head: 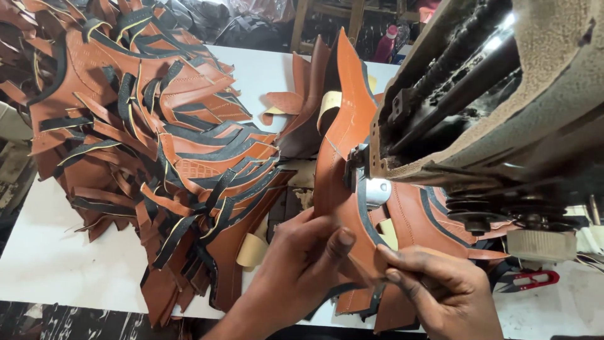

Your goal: Stitch together leather pieces using a sewing machine to assemble shoe uppers.

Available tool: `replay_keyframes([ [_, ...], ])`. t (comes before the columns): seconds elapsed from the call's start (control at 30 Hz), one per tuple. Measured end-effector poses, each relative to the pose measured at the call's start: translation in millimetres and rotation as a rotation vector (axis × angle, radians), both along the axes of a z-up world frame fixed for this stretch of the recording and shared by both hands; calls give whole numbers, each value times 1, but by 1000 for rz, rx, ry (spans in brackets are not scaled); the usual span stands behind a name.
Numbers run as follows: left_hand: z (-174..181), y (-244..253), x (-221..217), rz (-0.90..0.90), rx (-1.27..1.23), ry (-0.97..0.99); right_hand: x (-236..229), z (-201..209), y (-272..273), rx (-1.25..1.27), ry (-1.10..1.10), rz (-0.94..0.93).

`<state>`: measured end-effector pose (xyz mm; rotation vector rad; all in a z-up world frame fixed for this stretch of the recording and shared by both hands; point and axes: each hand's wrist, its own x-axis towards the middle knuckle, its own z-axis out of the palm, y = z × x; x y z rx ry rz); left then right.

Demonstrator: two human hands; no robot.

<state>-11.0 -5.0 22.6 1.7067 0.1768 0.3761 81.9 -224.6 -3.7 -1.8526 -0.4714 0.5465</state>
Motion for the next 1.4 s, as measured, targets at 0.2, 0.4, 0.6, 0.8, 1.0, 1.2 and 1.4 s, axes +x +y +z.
replay_keyframes([
  [0.2, 11, 21, 8, -48, 219, 298, 3, -11, 11, 94, -3, -14],
  [0.4, 19, 40, 18, -39, 158, 83, 8, -16, 26, 117, -55, -72],
  [0.6, 19, 64, 43, -138, 107, 199, 16, -19, 40, 142, 5, -104],
  [0.8, 35, 93, 72, -237, 271, 263, 16, -17, 66, 285, -9, -74],
  [1.0, 26, 119, 100, -336, 396, 175, 22, -9, 74, 250, 102, -143],
  [1.2, 20, 129, 125, -353, 441, 200, 23, 17, 76, 225, -50, -71],
  [1.4, 25, 134, 142, -450, 363, 195, 34, 57, 80, -121, -634, 60],
])
